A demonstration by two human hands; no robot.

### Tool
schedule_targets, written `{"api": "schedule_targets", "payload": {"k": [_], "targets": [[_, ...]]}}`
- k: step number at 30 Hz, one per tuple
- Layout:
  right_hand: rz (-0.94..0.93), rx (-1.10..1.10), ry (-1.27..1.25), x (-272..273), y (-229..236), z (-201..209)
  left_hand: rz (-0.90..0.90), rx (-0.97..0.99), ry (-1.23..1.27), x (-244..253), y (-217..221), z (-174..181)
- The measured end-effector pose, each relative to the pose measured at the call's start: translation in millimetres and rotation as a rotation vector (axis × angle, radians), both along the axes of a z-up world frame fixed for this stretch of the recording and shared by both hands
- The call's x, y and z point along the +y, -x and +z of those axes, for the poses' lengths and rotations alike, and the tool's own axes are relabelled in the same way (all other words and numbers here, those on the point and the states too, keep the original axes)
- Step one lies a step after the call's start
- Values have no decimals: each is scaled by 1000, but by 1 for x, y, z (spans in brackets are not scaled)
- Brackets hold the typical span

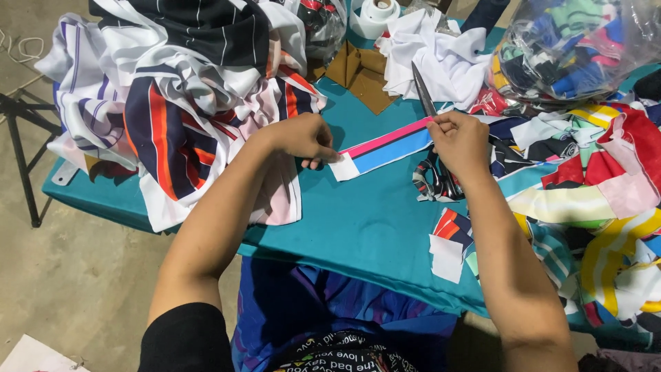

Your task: The person uses a pair of scissors to cut a long, multi-colored strip of fabric into smaller pieces on a teal table. They handle the fabric pieces, folding and aligning them before cutting, and place the cut pieces into a pile on the table.

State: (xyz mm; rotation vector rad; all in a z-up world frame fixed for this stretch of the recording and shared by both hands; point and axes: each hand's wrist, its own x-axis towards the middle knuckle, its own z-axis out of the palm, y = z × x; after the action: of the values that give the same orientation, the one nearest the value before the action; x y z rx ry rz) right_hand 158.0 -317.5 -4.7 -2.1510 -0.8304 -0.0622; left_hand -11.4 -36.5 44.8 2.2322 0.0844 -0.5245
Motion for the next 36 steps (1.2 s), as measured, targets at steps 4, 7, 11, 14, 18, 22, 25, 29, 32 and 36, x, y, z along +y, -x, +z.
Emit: {"api": "schedule_targets", "payload": {"k": [4, 7, 11, 14, 18, 22, 25, 29, 32, 36], "targets": [[-11, -14, 10, -1, -3, -1, -20, 55, 13, 2, -2, -3], [-12, -10, 13, -1, -3, -1, -44, 62, 25, 5, -4, -9], [51, -44, 41, 9, 1, 15, -65, 74, 26, 9, -6, -9], [110, -44, 71, 19, 17, 29, -82, 74, 27, 9, -5, -11], [182, -19, 99, 37, 28, 36, -69, 69, 20, 11, -4, -10], [246, -7, 120, 56, 45, 41, -70, 77, 30, 14, -6, -14], [293, 30, 146, 71, 64, 39, -78, 58, 42, 16, -6, -16], [351, 125, 174, 85, 80, 23, -87, 56, 37, 16, -5, -12], [407, 163, 207, 92, 84, 16, -84, 45, 51, 16, -3, -11], [494, 374, 377, 92, 103, 55, -25, 16, 112, 25, -7, -27]]}}
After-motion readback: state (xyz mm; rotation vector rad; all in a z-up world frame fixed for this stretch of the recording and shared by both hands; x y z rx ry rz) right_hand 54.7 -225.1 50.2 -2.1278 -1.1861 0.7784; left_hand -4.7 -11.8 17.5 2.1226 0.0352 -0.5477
